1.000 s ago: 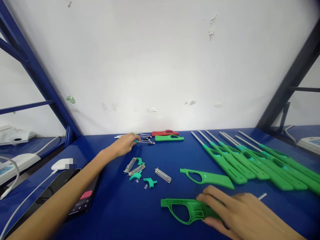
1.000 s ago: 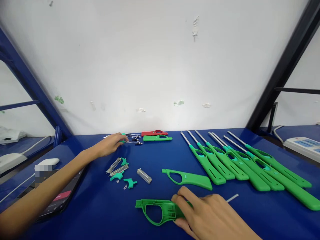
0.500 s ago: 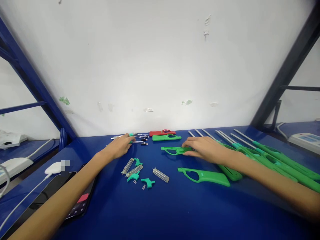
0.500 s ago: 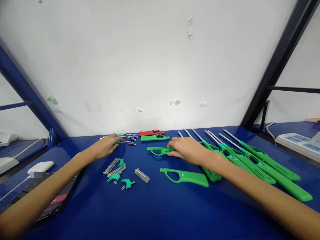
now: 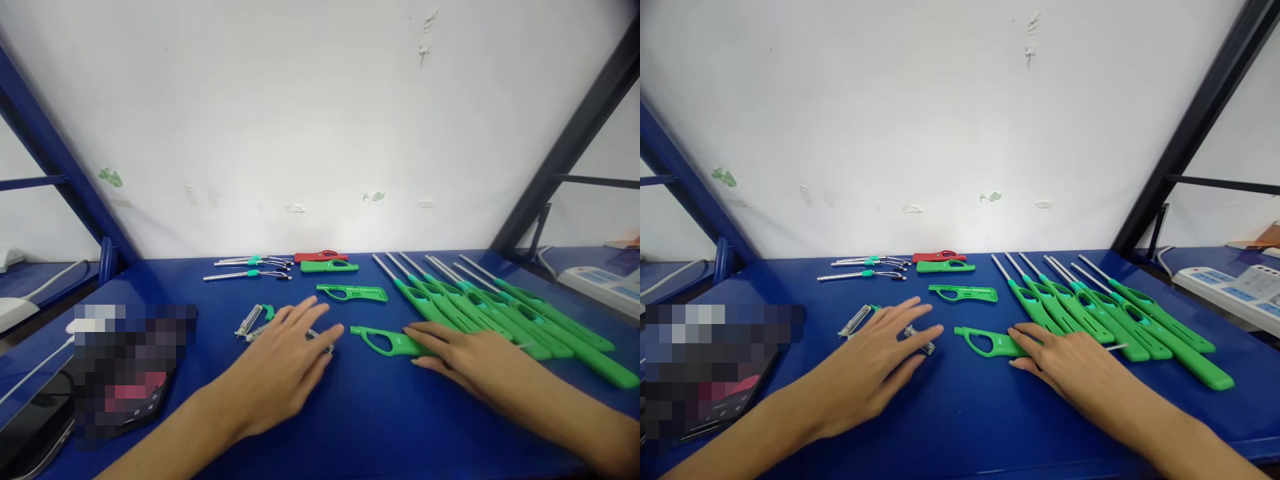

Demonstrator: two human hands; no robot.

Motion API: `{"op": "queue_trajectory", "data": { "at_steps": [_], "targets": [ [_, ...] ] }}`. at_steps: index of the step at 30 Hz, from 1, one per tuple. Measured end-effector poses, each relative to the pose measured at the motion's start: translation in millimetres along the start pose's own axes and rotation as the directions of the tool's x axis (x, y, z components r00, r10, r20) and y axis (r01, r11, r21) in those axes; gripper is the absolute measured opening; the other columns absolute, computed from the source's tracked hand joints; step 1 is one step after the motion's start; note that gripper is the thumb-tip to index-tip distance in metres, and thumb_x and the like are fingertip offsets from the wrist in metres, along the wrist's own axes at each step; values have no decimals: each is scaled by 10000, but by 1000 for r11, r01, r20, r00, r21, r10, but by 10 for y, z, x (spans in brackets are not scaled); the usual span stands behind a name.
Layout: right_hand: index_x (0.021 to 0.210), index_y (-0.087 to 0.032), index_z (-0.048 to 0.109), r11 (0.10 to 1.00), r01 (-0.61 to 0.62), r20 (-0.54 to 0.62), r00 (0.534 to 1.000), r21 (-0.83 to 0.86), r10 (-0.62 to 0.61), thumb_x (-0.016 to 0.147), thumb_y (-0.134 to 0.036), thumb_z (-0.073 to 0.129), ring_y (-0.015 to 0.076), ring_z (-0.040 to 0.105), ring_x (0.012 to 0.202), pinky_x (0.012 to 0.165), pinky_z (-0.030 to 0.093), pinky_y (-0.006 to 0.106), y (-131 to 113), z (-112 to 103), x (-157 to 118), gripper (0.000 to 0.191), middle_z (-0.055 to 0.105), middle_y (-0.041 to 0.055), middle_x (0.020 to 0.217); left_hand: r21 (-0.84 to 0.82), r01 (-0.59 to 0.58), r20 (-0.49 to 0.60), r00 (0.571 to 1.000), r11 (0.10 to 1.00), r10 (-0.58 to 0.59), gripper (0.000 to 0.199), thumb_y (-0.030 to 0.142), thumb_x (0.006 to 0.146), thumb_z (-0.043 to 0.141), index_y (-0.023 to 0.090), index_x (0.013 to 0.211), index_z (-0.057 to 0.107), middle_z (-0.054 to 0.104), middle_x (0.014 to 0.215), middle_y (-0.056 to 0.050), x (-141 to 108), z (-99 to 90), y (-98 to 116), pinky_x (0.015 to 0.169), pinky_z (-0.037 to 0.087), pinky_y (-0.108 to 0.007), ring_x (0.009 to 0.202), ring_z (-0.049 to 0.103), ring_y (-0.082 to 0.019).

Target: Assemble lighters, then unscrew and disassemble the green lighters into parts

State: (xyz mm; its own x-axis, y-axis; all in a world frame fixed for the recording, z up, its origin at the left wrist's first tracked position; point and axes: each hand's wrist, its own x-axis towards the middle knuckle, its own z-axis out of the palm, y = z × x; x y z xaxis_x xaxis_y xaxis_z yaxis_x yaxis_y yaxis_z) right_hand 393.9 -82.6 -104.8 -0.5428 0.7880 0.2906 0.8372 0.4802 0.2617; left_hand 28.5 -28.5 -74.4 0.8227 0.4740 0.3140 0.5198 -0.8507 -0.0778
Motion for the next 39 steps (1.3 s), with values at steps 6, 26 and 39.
{"op": "queue_trajectory", "data": {
  "at_steps": [6,26,39],
  "targets": [
    [1350,-195,723,984,28,13,1000,-174,-26,1169,-338,389,236,742,513,403,531,372,-158,159,36,406,810,133,1252,2,-60,-2,998,998,60,198,225,1089,620,213,1246,741,702,1306,-145,90,204,-76,970,594,-532,1223,682,-341],
    [1400,-190,648,997,-80,285,956,2,76,1057,-401,710,242,730,1101,917,648,450,143,35,1201,407,694,106,1356,51,83,43,995,995,-86,304,130,1117,473,193,1291,714,674,1232,-135,-162,236,-416,931,512,-491,1080,652,-306],
    [1377,-185,659,997,-62,304,952,41,47,1057,-406,710,237,732,1087,915,647,449,160,25,1236,393,704,101,1327,36,83,27,996,996,-84,332,148,1135,427,190,1310,706,672,1214,-120,-164,248,-417,952,504,-481,1043,654,-287]
  ]
}}
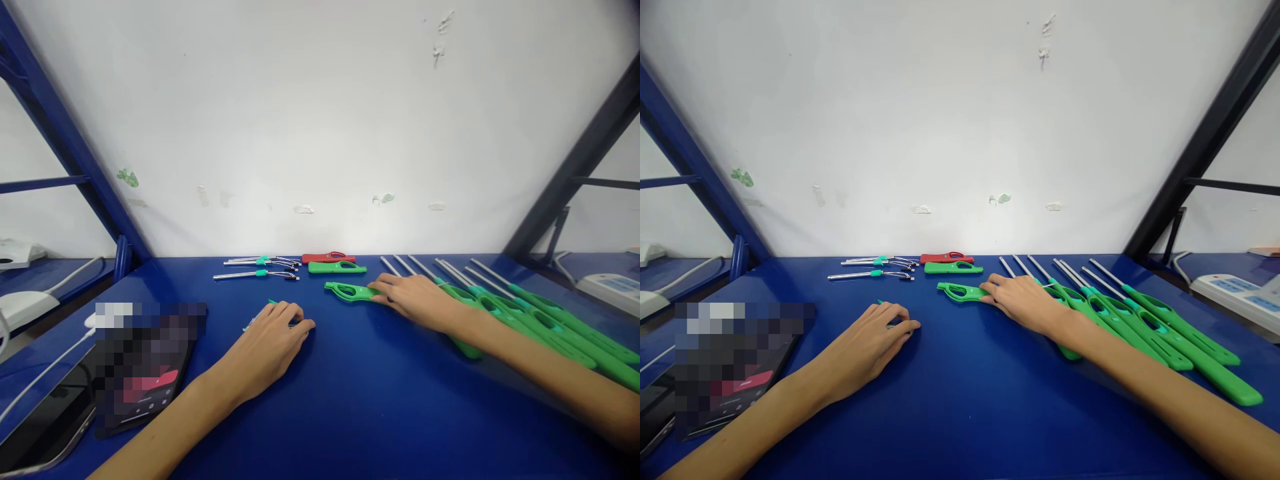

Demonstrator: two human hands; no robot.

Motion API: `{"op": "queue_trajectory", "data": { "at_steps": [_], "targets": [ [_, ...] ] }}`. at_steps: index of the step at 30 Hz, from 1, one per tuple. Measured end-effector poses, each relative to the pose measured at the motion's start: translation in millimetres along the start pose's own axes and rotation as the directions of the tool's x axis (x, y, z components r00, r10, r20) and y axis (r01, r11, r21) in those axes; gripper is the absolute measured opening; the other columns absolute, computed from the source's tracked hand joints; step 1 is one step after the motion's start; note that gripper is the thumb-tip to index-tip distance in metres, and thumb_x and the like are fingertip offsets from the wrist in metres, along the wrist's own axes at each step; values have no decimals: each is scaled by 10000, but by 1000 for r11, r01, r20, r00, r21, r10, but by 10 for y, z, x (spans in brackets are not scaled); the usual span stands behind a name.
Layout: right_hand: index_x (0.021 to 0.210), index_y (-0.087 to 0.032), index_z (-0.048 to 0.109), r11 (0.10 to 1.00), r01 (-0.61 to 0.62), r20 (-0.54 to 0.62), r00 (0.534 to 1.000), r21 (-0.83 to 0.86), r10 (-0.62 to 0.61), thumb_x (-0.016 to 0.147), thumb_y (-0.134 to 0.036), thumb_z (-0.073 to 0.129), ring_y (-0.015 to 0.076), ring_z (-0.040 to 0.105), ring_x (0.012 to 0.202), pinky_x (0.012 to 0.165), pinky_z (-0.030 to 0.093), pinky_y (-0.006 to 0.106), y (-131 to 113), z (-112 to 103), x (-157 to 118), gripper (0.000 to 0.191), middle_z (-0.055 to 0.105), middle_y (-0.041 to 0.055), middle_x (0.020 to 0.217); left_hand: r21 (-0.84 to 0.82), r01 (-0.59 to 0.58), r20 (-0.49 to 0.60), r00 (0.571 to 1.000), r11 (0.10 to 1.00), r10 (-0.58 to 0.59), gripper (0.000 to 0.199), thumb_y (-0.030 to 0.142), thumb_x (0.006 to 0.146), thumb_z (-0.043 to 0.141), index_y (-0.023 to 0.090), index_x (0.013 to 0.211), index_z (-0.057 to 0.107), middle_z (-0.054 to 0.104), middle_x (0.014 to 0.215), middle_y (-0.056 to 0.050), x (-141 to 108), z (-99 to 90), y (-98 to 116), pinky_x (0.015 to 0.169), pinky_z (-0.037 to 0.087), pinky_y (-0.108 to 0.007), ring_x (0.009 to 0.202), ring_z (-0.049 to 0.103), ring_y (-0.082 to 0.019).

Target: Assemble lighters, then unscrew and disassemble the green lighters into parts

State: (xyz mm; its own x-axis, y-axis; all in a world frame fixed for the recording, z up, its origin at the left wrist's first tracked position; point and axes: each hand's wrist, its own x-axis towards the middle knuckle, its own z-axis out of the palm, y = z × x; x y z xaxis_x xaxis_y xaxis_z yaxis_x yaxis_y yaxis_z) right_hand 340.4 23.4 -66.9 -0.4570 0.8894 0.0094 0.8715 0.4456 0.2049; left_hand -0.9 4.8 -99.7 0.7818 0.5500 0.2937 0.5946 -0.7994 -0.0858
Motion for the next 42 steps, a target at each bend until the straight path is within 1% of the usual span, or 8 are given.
{"op": "queue_trajectory", "data": {
  "at_steps": [9,15,19,25,30,35,40,42],
  "targets": [
    [1371,-185,663,998,30,-18,999,-52,-31,1053,-410,714,248,725,1120,943,639,467,42,3,282,394,699,104,1346,8,9,-1,1000,1000,-9,309,162,1138,445,204,1299,705,678,1190,-101,8,-7,14,947,505,-474,1009,648,-270],
    [1400,-191,650,995,-81,-76,994,-51,77,1053,-413,713,256,720,1143,953,637,475,8,-134,410,417,685,111,1381,18,2,-3,1000,1000,-2,312,155,1135,442,196,1300,703,683,1180,-104,10,-16,14,937,500,-468,985,639,-263],
    [1383,-189,658,964,-256,-92,964,-73,249,1054,-417,710,252,722,1133,952,635,473,122,-220,234,404,693,108,1362,21,4,-7,1000,1000,-4,316,146,1131,439,198,1298,702,685,1185,-105,12,-13,16,934,497,-454,992,638,-259],
    [1330,-177,680,883,-444,33,891,-155,454,1057,-433,704,239,733,1084,921,641,453,308,-156,-256,375,718,99,1295,12,2,-19,1000,1000,-2,316,140,1116,451,194,1305,698,676,1203,-118,10,0,21,934,501,-463,1034,649,-279],
    [1332,-180,680,884,-435,87,887,-169,453,1058,-435,703,238,732,1089,932,639,458,224,24,-402,375,716,98,1302,31,-13,-43,999,999,14,312,144,1117,449,192,1293,703,675,1210,-129,12,1,21,925,519,-470,1032,653,-283],
    [1354,-181,670,895,-430,0,901,-117,433,1054,-420,711,244,728,1108,935,639,461,242,102,-398,385,707,103,1327,76,-24,-94,995,997,31,292,135,1093,488,195,1281,704,683,1189,-135,-1,-14,33,872,571,-489,986,663,-288],
    [1071,-181,727,900,-436,-138,892,-10,430,1093,-508,615,177,715,826,786,616,372,375,-135,-608,347,748,40,983,132,-62,-217,972,989,90,478,9,992,475,206,1388,654,646,1313,-189,27,-95,101,931,615,-522,1162,657,-332],
    [933,-236,735,945,-323,-193,925,54,327,1108,-576,494,240,729,776,717,570,395,311,-296,-750,453,755,56,906,148,-83,-281,952,985,122,583,-15,973,469,233,1486,592,606,1404,-201,78,-177,213,1021,595,-563,1299,613,-357]
  ]
}}
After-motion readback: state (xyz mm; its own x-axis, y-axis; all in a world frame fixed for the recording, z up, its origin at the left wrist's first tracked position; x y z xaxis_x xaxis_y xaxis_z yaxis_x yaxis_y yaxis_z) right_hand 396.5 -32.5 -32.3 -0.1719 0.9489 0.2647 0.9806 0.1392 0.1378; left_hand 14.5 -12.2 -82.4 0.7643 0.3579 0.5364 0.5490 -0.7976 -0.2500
